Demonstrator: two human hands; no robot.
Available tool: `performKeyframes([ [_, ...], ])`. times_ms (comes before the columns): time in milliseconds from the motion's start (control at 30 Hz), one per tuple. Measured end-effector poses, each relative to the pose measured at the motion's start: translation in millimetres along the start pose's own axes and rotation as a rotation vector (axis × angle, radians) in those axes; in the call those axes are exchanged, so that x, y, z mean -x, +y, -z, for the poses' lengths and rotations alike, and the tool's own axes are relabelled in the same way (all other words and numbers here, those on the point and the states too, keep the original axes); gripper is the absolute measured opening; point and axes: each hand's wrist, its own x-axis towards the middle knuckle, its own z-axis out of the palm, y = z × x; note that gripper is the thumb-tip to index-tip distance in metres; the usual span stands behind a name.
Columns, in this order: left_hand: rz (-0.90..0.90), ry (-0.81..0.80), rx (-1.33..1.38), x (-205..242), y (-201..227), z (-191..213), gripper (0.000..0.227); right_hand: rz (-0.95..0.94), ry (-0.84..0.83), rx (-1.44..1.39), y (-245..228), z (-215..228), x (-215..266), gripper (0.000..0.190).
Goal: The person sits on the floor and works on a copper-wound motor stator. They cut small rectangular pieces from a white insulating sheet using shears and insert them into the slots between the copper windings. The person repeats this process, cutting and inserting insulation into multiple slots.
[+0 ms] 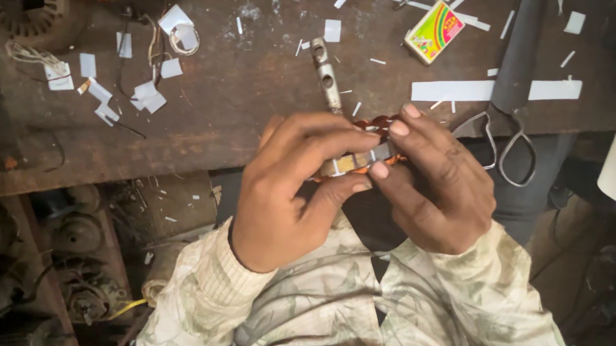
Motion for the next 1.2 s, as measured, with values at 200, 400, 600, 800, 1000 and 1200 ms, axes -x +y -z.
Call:
performKeyframes([
  [200,0.186,-0.025,0.134,-13.7,-7.6,3.0,0.028,-0.099,0.003,0.107,-6.2,-9.8,-11.3,0.037],
  [400,0.03,0.06,0.142,-35.7,-34.9,3.4,0.025,-0.315,-0.001,0.027,-18.3,-17.3,-30.8,0.047],
  [600,0.048,0.007,0.236,-35.9,-50.8,7.6,0.027,-0.564,0.042,0.186,-24.4,0.1,11.6,0.051],
  [800,0.012,0.099,0.209,-26.2,-42.6,12.6,0.05,-0.701,0.047,0.436,-11.7,33.6,51.7,0.041],
  [1000,-0.316,0.304,-0.201,33.0,-17.1,-44.2,0.038,-0.788,-0.038,0.435,3.8,33.6,56.0,0.049],
  [1200,-0.339,-0.116,-0.379,33.0,-28.7,-100.6,0.068,-0.819,-0.004,0.34,21.7,38.3,59.7,0.058],
])
